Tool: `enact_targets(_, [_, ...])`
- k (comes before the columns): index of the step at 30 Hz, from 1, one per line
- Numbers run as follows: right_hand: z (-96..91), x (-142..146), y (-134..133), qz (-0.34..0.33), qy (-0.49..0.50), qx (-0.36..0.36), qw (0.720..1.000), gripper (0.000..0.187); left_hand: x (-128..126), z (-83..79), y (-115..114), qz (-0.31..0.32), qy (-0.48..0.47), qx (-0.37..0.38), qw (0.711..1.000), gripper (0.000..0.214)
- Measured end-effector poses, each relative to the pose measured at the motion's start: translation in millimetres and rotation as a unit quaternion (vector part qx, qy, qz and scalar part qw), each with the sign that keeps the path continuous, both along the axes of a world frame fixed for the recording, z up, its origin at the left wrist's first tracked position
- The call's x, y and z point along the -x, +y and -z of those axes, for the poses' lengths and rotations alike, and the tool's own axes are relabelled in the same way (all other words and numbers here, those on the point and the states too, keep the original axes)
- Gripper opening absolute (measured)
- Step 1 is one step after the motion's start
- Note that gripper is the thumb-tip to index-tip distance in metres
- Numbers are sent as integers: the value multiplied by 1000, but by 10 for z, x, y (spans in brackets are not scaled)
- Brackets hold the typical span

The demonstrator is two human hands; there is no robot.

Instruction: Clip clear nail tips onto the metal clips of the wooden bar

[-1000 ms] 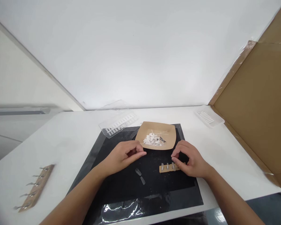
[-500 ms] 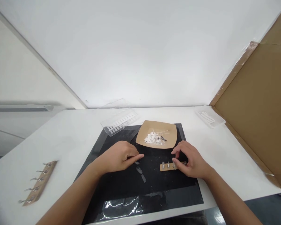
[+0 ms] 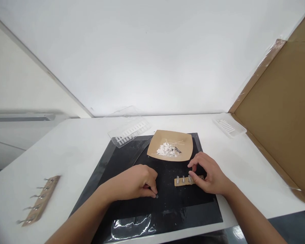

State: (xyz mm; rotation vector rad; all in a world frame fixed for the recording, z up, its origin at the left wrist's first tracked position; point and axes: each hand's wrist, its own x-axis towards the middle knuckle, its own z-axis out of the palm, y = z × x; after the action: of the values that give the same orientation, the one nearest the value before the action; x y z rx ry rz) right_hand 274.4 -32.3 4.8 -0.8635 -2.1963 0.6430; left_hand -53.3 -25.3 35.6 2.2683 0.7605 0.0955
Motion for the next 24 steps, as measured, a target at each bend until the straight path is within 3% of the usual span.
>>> enact_targets(5, [-8,8,1,-1,-3,0,1000,17,-16,-18,-11,-10,29,-18,999,9])
enact_targets(13, [-13,9,8,4,-13,1,1000,13,-23,28,-32,4,-5,-7,1000,12])
enact_targets(24, [-28,10,8,16,-14,-3,1000,11,-98,-40,-107,-28,72,-25,997,12])
